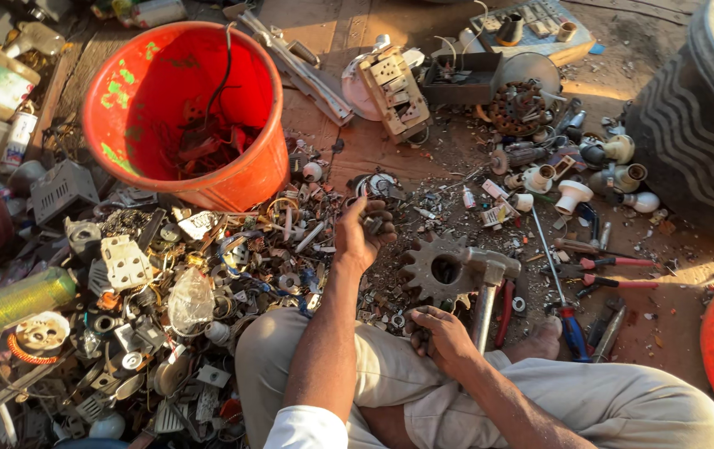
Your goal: The person sits on the floor and uses a hammer and screwdriver to dismantle small electronic components, likely light fixtures or sockets. They repeatedly strike the items to break them apart and separate the metal parts from the plastic housing.
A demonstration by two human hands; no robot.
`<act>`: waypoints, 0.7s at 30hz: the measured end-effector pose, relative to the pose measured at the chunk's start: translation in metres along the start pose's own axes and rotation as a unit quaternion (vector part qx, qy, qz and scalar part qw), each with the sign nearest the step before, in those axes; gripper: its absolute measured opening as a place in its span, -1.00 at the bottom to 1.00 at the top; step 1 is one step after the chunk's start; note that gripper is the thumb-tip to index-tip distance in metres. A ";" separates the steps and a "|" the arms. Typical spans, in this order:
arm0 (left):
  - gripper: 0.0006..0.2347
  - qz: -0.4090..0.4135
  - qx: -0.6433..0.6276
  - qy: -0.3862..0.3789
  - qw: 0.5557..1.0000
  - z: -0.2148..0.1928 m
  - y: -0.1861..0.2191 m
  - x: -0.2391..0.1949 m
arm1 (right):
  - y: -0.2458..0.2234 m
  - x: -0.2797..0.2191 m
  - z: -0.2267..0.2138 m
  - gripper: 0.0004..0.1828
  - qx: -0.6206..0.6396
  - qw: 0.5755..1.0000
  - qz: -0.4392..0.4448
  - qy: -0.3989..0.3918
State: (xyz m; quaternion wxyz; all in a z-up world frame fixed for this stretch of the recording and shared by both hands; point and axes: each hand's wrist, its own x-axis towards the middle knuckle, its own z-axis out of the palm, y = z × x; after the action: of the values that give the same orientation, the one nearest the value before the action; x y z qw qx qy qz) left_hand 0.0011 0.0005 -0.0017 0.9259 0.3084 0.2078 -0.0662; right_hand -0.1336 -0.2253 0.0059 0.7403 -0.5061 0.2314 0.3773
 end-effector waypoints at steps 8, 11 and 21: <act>-0.76 -0.056 0.845 0.029 0.532 -0.002 -0.041 0.011 | 0.005 0.006 -0.003 -0.84 0.008 1.000 0.008 0.007; -0.81 -0.003 0.874 0.005 0.486 -0.012 -0.054 0.016 | 0.006 0.007 -0.005 -0.83 0.006 1.000 -0.002 -0.003; -0.79 -0.043 0.724 0.156 0.671 -0.021 -0.012 0.019 | 0.007 0.006 -0.006 -0.82 0.005 1.000 0.004 -0.008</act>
State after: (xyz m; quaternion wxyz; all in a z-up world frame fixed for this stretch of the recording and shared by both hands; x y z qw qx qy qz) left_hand 0.0079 0.0034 -0.0318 0.3628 0.8782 0.2495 -0.1869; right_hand -0.1356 -0.2271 -0.0050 0.7432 -0.4981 0.2293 0.3833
